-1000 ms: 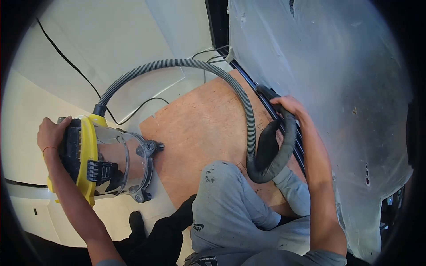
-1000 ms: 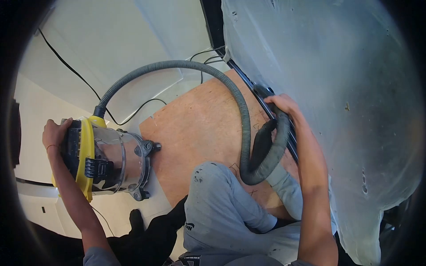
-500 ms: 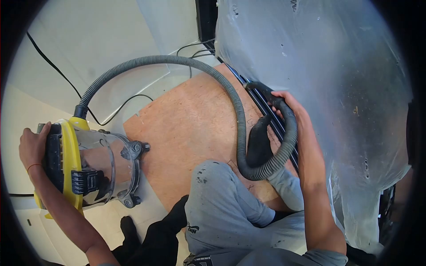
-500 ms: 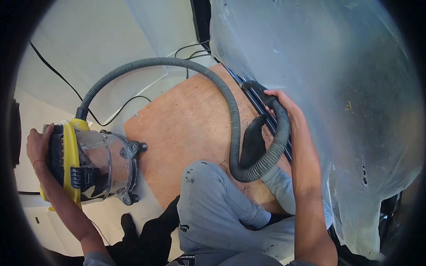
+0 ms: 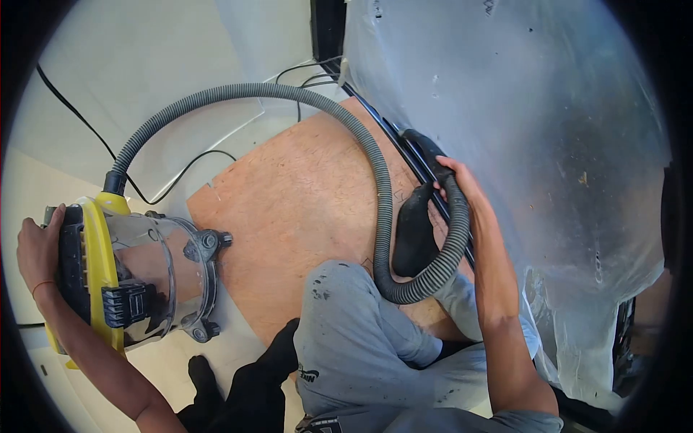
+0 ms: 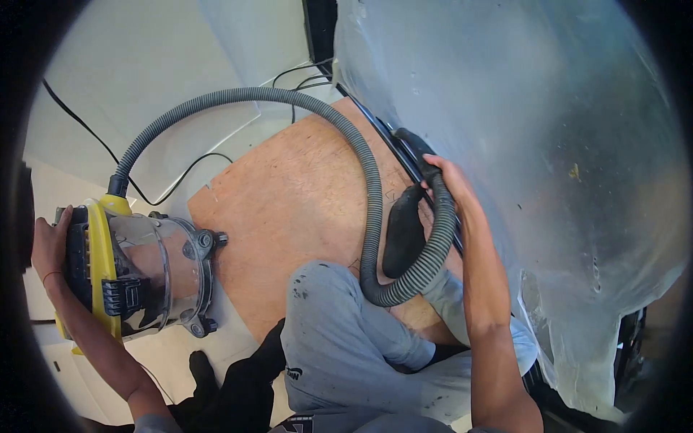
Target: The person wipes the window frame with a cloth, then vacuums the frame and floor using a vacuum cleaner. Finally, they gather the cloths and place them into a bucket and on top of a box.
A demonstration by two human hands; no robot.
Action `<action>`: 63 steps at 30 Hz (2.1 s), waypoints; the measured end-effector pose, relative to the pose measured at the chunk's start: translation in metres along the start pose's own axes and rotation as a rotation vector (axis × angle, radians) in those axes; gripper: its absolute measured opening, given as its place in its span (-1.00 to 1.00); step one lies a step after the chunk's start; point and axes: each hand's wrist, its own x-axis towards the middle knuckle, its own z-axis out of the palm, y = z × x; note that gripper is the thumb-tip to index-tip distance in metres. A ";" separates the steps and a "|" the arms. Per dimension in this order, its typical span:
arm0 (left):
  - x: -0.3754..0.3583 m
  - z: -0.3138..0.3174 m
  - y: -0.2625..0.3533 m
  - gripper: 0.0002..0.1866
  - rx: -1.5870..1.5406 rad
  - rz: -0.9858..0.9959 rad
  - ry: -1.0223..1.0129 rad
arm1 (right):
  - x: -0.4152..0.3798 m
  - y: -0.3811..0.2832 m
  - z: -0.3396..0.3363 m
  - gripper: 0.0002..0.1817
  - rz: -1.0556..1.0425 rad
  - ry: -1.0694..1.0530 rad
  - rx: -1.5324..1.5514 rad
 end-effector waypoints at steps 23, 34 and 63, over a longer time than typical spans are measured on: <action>-0.022 -0.011 0.014 -0.27 0.054 0.050 0.100 | 0.131 -0.049 0.039 -0.58 0.025 -0.211 0.022; -0.026 -0.014 0.017 -0.30 0.053 0.045 0.106 | 0.158 -0.054 0.058 -0.58 -0.110 -0.259 -0.053; 0.015 0.083 -0.088 -0.48 0.497 0.201 0.140 | 0.096 -0.117 0.052 -0.60 -0.223 -0.089 -0.525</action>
